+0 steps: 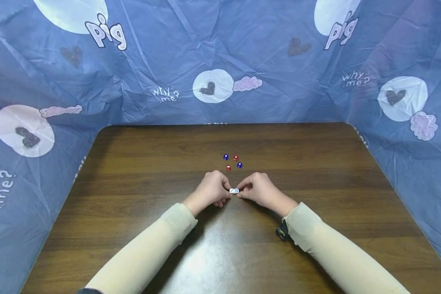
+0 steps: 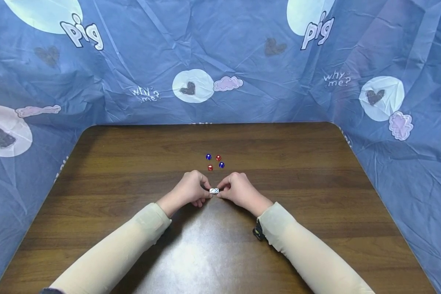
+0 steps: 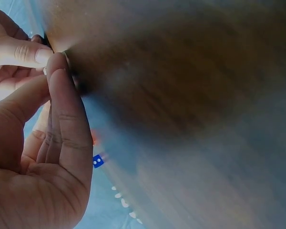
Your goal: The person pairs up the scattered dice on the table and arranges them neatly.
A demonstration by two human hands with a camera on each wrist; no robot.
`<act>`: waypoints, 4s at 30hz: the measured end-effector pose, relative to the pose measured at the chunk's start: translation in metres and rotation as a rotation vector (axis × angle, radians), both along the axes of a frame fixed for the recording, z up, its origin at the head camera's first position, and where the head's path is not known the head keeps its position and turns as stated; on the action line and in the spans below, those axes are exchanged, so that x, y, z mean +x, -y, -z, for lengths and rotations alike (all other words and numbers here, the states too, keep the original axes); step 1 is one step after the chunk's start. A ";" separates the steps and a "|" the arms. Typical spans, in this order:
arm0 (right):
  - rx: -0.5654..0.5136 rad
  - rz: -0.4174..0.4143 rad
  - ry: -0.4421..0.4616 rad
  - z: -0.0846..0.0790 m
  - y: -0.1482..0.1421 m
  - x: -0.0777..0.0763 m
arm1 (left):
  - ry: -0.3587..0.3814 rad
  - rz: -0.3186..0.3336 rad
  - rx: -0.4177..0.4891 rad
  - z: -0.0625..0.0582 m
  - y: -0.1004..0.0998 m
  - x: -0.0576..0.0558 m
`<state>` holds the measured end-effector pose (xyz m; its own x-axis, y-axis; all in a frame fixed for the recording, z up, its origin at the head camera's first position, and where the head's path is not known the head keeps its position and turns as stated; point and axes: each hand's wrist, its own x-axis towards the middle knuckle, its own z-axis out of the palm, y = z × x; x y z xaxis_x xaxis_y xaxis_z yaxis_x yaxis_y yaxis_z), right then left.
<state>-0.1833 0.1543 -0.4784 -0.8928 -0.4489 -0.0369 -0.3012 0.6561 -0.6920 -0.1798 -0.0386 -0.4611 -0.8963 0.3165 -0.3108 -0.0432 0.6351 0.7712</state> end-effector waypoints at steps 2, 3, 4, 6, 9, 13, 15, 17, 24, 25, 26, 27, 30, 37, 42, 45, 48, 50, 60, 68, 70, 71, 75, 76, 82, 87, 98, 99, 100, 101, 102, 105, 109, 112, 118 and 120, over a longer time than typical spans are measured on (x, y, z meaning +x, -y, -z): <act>0.003 -0.001 -0.003 -0.001 0.000 -0.001 | -0.002 0.000 0.002 -0.001 0.000 -0.001; 0.004 -0.002 -0.005 -0.001 0.000 -0.001 | -0.003 -0.001 0.002 -0.002 0.000 -0.001; 0.005 0.000 -0.006 -0.001 0.000 -0.002 | -0.005 0.000 0.001 -0.002 0.000 -0.001; 0.004 0.003 -0.005 -0.002 0.000 -0.001 | -0.009 0.000 -0.002 -0.002 0.000 -0.001; 0.002 0.005 -0.002 -0.002 0.000 -0.001 | -0.018 0.001 -0.004 -0.002 0.000 -0.001; 0.000 0.005 0.006 -0.001 0.001 0.000 | -0.028 -0.001 0.006 -0.001 0.000 0.000; -0.005 0.006 0.012 0.000 0.001 0.000 | -0.032 -0.001 0.010 -0.001 0.000 0.001; -0.009 0.007 0.012 0.000 0.001 0.001 | -0.037 0.000 0.012 -0.001 0.000 0.002; -0.012 0.006 0.018 0.000 0.002 0.003 | -0.039 -0.002 0.009 -0.001 0.000 0.004; -0.011 0.007 0.018 0.000 0.003 0.003 | -0.040 -0.002 0.013 -0.001 0.001 0.004; -0.010 0.010 0.017 0.000 0.003 0.003 | -0.038 -0.002 0.016 -0.001 0.001 0.004; -0.011 0.013 0.015 0.000 0.003 0.003 | -0.037 -0.001 0.021 -0.001 0.001 0.004; -0.008 0.020 0.016 0.001 0.003 0.003 | -0.029 0.007 0.036 -0.001 0.003 0.003; -0.008 0.017 0.018 0.003 0.003 0.002 | 0.014 0.019 0.077 -0.004 0.011 0.002; -0.018 0.015 0.010 0.002 0.003 0.002 | -0.008 0.008 0.088 -0.009 0.022 -0.003; -0.022 0.015 0.017 0.001 0.003 0.003 | -0.026 -0.012 0.107 -0.009 0.028 -0.007; -0.019 0.016 0.023 0.000 0.003 0.004 | -0.040 -0.038 0.135 -0.009 0.034 -0.013; -0.015 0.017 0.020 0.001 0.003 0.004 | -0.041 -0.052 0.154 -0.008 0.036 -0.017; -0.007 0.019 0.016 0.002 0.003 0.004 | 0.009 -0.113 0.227 -0.001 0.038 -0.036; -0.012 0.021 0.019 0.004 0.002 0.005 | 0.053 -0.157 0.251 0.005 0.034 -0.047; -0.009 0.021 0.016 0.004 0.002 0.005 | 0.053 -0.159 0.255 0.006 0.034 -0.049; -0.009 0.021 0.015 0.004 0.002 0.005 | 0.054 -0.160 0.256 0.006 0.034 -0.050; -0.009 0.020 0.019 0.003 0.003 0.004 | 0.053 -0.164 0.255 0.006 0.033 -0.053; -0.009 0.019 0.021 0.003 0.003 0.004 | 0.053 -0.167 0.255 0.007 0.033 -0.053; -0.006 0.021 0.032 0.001 0.003 0.003 | 0.065 -0.171 0.256 0.009 0.029 -0.058; -0.007 0.026 0.033 0.000 0.002 0.003 | 0.097 -0.151 0.251 0.010 0.025 -0.059; -0.002 0.011 0.003 0.001 0.002 0.001 | 0.137 -0.220 0.245 0.011 0.018 -0.062; -0.002 0.011 0.006 0.001 0.002 0.001 | 0.137 -0.222 0.247 0.011 0.017 -0.062; -0.002 0.011 0.010 0.001 0.002 0.001 | 0.138 -0.223 0.248 0.011 0.017 -0.062; -0.002 0.013 0.015 0.001 0.002 0.000 | 0.137 -0.223 0.250 0.012 0.016 -0.062; -0.001 0.018 0.024 0.001 0.002 0.000 | 0.136 -0.225 0.251 0.013 0.016 -0.063; 0.000 0.023 0.039 0.002 0.002 0.000 | 0.128 -0.229 0.254 0.015 0.014 -0.065; 0.003 0.019 0.042 0.003 0.003 -0.001 | 0.117 -0.239 0.249 0.018 0.012 -0.066; 0.003 0.020 0.046 0.002 0.003 0.000 | 0.108 -0.240 0.231 0.017 0.011 -0.066; -0.006 0.021 0.038 0.002 0.003 0.001 | 0.099 -0.250 0.202 0.019 0.008 -0.067; -0.008 0.019 0.032 0.002 0.003 0.001 | 0.096 -0.255 0.198 0.019 0.008 -0.067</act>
